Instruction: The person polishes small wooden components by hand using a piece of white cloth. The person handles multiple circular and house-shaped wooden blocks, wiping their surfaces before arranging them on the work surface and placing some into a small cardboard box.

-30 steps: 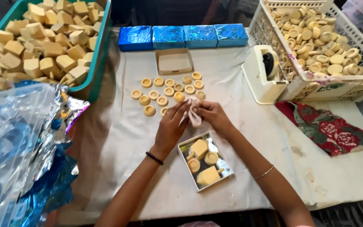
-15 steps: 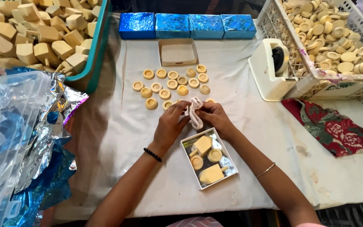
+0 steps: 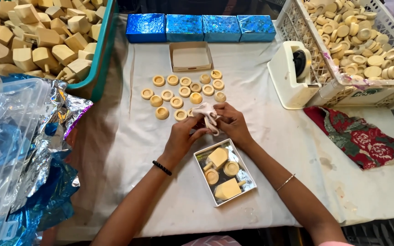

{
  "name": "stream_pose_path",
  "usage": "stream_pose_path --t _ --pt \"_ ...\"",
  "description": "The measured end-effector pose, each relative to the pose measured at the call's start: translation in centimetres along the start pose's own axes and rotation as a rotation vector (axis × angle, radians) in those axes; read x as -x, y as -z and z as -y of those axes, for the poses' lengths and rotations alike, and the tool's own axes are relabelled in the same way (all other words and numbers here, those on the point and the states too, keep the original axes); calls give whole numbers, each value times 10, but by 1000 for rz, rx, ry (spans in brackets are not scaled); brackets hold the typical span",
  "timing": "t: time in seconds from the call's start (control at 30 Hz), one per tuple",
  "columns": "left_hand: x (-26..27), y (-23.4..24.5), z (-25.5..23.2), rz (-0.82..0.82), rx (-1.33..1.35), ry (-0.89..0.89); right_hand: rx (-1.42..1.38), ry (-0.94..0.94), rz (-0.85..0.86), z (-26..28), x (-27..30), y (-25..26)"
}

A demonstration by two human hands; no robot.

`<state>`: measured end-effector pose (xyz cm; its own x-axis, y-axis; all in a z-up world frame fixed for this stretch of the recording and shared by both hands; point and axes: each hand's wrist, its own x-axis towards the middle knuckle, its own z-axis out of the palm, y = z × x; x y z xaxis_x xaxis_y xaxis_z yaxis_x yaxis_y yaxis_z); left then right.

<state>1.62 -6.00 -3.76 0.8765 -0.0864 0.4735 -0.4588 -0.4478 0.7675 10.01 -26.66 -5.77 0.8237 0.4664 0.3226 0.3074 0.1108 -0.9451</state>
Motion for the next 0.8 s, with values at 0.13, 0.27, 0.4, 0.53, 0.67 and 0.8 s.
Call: stream_pose_path --t 0.13,0.27,0.4,0.53,0.67,0.8 --pt "2 3 -9 0 84 -4 -3 -56 3 2 1 -2" --pt "2 3 -22 -85 -42 -85 -5 -57 -31 0 1 -3" --pt "4 2 -24 -170 -188 -241 -9 -128 -63 -9 1 -2" --pt "5 1 -20 -156 -239 -268 -24 -153 -56 -7 2 -3" --pt "5 7 -29 -110 -359 -308 -204 -162 -50 -2 1 -3" --pt "3 25 -62 -69 -285 -236 -519 -219 -202 9 -2 2"
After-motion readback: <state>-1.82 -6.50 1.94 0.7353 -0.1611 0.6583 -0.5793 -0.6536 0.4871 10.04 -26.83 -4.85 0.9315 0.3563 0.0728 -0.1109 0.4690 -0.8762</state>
